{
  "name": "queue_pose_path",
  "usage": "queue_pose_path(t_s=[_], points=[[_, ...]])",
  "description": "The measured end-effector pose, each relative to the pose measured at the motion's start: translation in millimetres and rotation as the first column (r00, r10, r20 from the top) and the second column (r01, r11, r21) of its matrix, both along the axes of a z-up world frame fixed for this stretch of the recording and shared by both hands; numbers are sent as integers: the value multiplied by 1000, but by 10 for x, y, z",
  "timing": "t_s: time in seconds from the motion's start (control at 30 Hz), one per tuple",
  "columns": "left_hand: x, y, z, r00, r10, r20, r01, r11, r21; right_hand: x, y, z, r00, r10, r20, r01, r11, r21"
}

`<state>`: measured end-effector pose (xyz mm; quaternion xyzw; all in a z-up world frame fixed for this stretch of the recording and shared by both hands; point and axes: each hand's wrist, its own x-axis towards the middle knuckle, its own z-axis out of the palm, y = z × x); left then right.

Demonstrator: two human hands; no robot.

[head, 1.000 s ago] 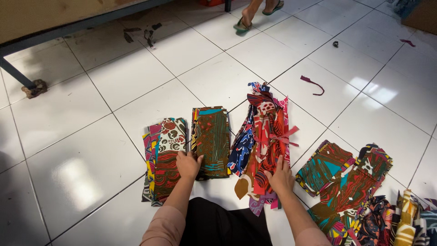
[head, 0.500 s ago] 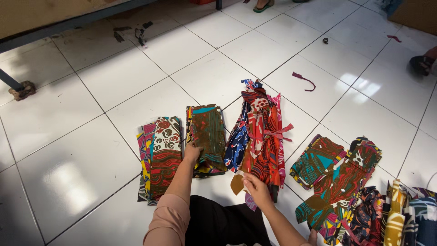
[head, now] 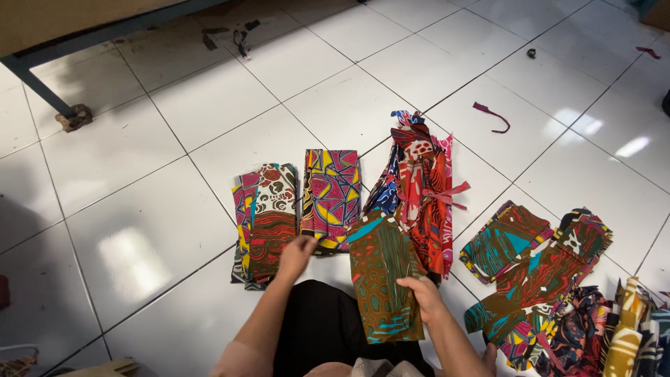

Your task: The person sits on the floor and repeatedly folds colorful patterned fabrics into compact bundles. They secure each bundle with a thin fabric strip, tying it tightly, then place the finished bundle into a growing stack on the floor.

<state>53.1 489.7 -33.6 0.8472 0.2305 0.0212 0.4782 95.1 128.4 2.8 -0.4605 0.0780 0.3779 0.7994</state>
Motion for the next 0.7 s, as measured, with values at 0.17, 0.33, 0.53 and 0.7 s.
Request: queue_pose_path(t_s=[0.17,0.33,0.53,0.7], points=[[7,407,-449,985,136,-107,-22,710,704,-225,-201,21,999,-37,-16,36,997,-63],[68,891,-492,988,124,-92,-57,846,530,-354,-369,165,986,-105,-126,99,993,-56],[-20,1658,-224,994,108,-7,-98,871,-481,-300,-247,243,987,-89,-132,86,996,-33],[-83,1702,240,929,330,165,-87,631,-771,-277,-46,283,989,-59,-136,59,998,-4]])
